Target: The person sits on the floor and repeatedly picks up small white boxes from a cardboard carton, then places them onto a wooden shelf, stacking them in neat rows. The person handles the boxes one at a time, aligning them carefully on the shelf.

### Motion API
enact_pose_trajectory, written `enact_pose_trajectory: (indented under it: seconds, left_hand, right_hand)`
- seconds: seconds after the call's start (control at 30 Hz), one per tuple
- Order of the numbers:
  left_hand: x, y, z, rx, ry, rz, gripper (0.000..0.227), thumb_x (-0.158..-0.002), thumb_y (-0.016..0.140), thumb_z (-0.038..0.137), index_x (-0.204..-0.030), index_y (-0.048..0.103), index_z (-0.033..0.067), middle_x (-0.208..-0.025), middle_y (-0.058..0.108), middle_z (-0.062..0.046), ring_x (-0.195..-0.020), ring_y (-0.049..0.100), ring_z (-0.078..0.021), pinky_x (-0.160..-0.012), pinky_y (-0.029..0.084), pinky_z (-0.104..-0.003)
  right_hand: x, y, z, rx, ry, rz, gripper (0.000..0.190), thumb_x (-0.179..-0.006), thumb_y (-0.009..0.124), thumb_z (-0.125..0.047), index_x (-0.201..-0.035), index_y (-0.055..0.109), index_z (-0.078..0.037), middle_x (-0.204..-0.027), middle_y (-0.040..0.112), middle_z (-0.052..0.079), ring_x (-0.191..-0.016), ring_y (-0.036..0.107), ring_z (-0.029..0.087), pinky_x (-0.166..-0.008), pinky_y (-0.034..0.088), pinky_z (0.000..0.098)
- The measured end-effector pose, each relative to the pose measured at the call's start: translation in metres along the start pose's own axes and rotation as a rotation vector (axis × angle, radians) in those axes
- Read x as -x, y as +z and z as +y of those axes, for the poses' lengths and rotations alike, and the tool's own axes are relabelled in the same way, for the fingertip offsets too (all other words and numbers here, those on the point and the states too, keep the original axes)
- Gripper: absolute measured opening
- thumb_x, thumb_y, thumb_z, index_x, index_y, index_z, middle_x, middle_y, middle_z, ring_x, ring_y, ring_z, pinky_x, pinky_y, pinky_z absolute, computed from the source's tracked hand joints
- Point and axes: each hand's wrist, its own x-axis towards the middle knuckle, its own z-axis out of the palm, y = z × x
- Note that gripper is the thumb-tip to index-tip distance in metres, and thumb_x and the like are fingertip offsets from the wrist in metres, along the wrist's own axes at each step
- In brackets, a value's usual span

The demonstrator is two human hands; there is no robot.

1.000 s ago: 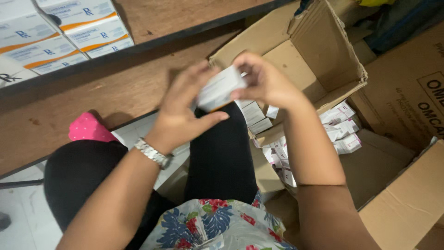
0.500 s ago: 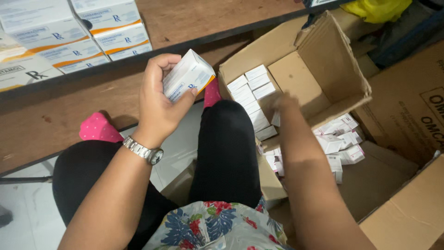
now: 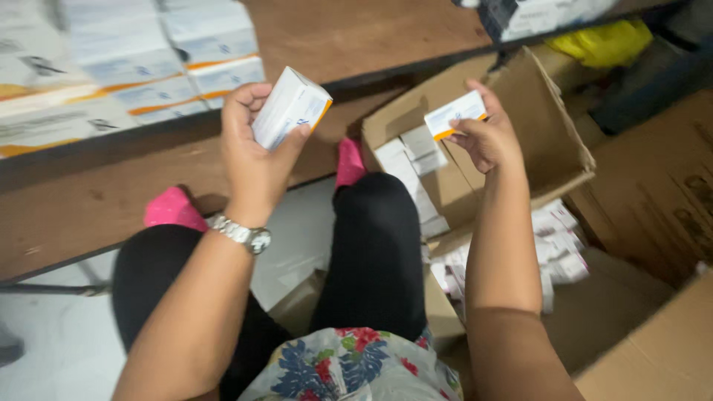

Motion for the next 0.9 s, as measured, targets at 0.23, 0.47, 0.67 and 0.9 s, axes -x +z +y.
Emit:
enact_pose_trajectory:
  seconds: [0.23,0.47,0.67,0.9]
  left_hand:
    - [-0.009,-0.026,-0.003,-0.008,0.068,0.279,0.056,-0.088,0.080,-0.003,-0.133,0.048,0.0046,-0.125,0.056,-0.009,-0.117,0.057,-0.0180,-0.107,0.049,-0.033]
    - [-0.023,-0.103,0.006,-0.021,0.254,0.551,0.047,-0.098,0.071,-0.007,-0.136,0.046,0.0044,-0.129,0.051,-0.009,-0.124,0.053,-0.0192,-0.117,0.044,-0.035]
    - [-0.017,-0.132,-0.007,0.020,0.149,0.617,0.043,-0.099,0.068,-0.008,-0.134,0.045,0.0034,-0.129,0.055,-0.012,-0.122,0.057,-0.0211,-0.115,0.048,-0.036]
    - [-0.010,-0.123,-0.011,-0.011,0.157,0.562,0.048,-0.096,0.071,-0.011,-0.133,0.045,0.0052,-0.128,0.052,-0.009,-0.119,0.056,-0.0195,-0.110,0.050,-0.035]
  right_hand:
    - [-0.037,0.180,-0.054,-0.408,-0.502,-0.269,0.076,-0.082,0.074,0.008,-0.149,0.044,-0.013,-0.139,0.054,0.009,-0.126,0.057,0.027,-0.111,0.052,0.0464]
    - [-0.070,0.273,-0.026,-0.288,-0.409,-0.604,0.058,-0.085,0.084,0.003,-0.135,0.056,-0.007,-0.126,0.063,0.006,-0.120,0.062,0.018,-0.109,0.051,0.0339]
    - [-0.072,0.266,-0.009,-0.115,-0.334,-0.637,0.057,-0.083,0.086,0.008,-0.130,0.059,-0.007,-0.118,0.068,0.005,-0.103,0.067,0.013,-0.077,0.058,0.0265]
    - [-0.079,0.293,0.012,-0.066,-0.370,-0.472,0.054,-0.084,0.086,0.010,-0.130,0.063,-0.005,-0.112,0.070,0.008,-0.095,0.068,0.015,-0.071,0.056,0.0259]
